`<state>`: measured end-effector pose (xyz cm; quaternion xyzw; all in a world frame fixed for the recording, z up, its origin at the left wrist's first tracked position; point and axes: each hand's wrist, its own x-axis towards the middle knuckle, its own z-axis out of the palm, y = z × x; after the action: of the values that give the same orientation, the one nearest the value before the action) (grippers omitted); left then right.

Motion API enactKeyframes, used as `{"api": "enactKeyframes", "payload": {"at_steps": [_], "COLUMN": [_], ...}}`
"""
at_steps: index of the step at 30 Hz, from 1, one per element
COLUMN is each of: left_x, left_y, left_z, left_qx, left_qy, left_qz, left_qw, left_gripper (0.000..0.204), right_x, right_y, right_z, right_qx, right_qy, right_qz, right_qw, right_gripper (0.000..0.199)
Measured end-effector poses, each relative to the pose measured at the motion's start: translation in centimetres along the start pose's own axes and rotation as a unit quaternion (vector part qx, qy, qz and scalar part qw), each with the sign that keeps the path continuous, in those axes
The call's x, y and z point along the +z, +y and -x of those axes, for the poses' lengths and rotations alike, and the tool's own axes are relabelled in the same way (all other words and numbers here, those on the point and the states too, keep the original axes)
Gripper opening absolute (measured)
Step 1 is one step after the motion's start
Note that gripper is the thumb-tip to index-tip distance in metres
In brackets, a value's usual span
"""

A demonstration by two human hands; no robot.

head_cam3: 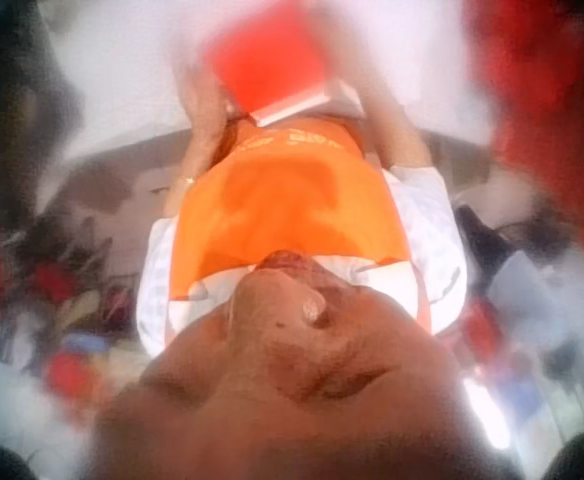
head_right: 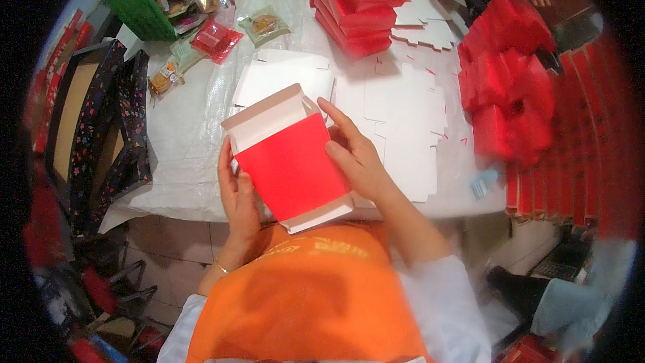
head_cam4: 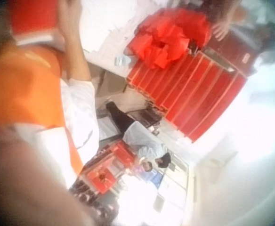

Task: The person folds flat red paper sheets into small rectangular boxes by hand. They repeatedly pick up a sheet, fold the sides to form the box shape, and place the finished box on a growing stack to the right.

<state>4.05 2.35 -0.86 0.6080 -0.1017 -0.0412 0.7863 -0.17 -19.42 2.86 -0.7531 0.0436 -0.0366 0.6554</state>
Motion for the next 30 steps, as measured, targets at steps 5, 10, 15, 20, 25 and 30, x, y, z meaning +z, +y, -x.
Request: {"api": "enactKeyframes", "payload": {"at_steps": [5,10,15,20,25,30], "left_x": [1.0,0.8,2.4,3.7,4.0,4.7], "left_y": [0.1,-0.8,0.9,2.9,2.8,3.2], "left_z": [0.7,1.1,0.0,-1.0,-1.0,-0.5], "left_qx": [-0.013,0.038,0.104,0.108,0.057,0.022], "left_qy": [-0.050,-0.109,-0.113,-0.100,-0.082,-0.093], "left_qz": [0.005,-0.083,-0.140,-0.206,-0.155,-0.062], "left_qw": [0.999,0.990,0.978,0.967,0.983,0.993], "left_gripper": [0.047,0.034,0.033,0.024,0.011,0.015], "right_x": [1.2,0.2,-0.7,-1.5,0.1,-0.4], "right_y": [-1.2,-0.9,0.1,-0.1,-0.8,-1.0], "right_z": [3.0,3.9,4.6,4.6,4.4,5.1], "right_qx": [0.009,-0.027,-0.059,-0.105,-0.079,-0.070], "right_qy": [0.056,0.077,0.133,0.164,0.265,0.219], "right_qz": [-0.031,-0.036,0.079,0.156,0.027,0.005], "right_qw": [0.998,0.996,0.986,0.968,0.961,0.973], "right_gripper": [0.056,0.027,0.026,0.018,0.017,0.019]}}
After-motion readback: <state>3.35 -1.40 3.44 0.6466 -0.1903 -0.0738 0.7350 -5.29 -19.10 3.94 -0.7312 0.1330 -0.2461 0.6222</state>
